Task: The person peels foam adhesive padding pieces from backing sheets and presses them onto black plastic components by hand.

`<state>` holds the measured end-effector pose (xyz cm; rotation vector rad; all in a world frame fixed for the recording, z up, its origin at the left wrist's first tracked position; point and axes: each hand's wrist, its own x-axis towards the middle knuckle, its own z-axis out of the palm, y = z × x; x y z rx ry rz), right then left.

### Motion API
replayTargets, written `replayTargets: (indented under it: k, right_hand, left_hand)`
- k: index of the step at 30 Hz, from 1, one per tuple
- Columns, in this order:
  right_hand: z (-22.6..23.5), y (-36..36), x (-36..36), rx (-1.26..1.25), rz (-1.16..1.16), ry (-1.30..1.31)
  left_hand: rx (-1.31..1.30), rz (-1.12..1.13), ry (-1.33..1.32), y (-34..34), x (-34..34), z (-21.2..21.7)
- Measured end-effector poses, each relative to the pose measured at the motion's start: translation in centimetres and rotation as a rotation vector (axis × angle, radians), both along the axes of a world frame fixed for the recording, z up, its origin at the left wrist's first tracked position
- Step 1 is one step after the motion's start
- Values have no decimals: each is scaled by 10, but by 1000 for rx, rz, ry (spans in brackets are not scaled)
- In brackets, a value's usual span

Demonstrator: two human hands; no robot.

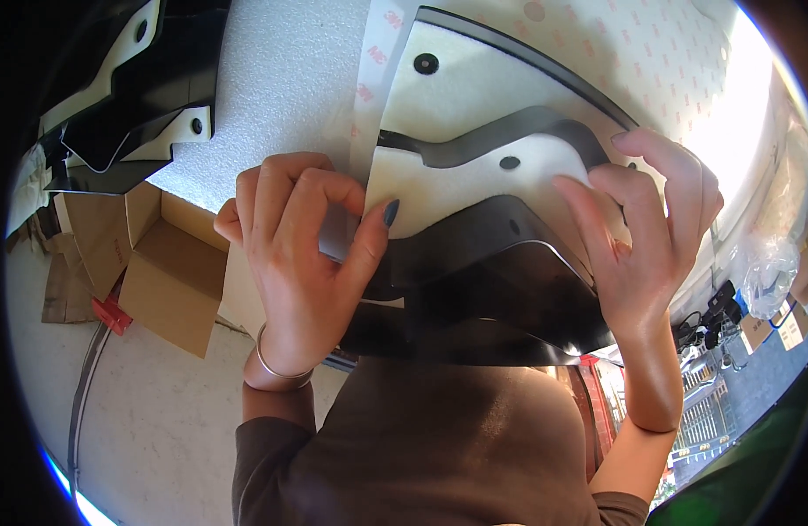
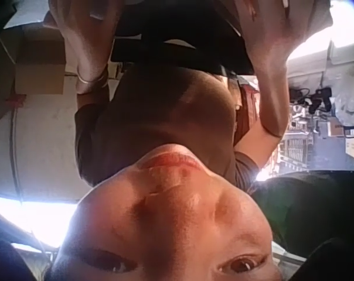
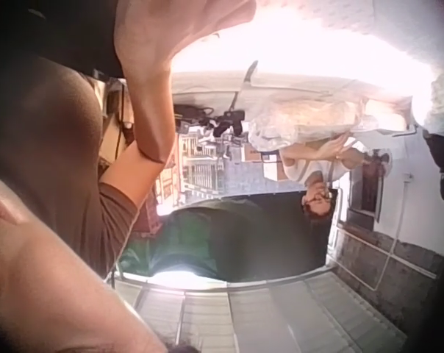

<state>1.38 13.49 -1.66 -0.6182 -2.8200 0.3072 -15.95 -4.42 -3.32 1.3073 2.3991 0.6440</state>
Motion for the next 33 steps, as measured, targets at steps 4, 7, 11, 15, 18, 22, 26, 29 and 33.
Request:
replayTargets:
  k: [4,7,11,15,18,22,26,29,33]
  right_hand:
    - [-2,-1,-4,7,6,8]
    - [-3,0,-4,-7,11,16]
    - [-3,1,-2,-21,3,-6]
    - [-3,2,-2,-3,19,1]
    - [-4,2,-1,8,20,-7]
    - [-2,-2,-2,18,10,-45]
    - [0,-3,-4,17,13,-67]
    - [0,-3,-2,50,7,-76]
    - [2,-3,-3,60,2,-102]
  left_hand:
    - [6,11,25,0,1,-3]
    - [-16,14,40,0,2,-2]
    - [-23,12,30,0,3,-1]
    - [-36,5,57,1,3,1]
    - [-73,-1,100,3,3,2]
    - [-77,-7,142,3,3,1]
    - [-82,-12,171,4,2,1]
    - [-103,-11,191,7,5,3]
    - [-88,-30,270,7,4,1]
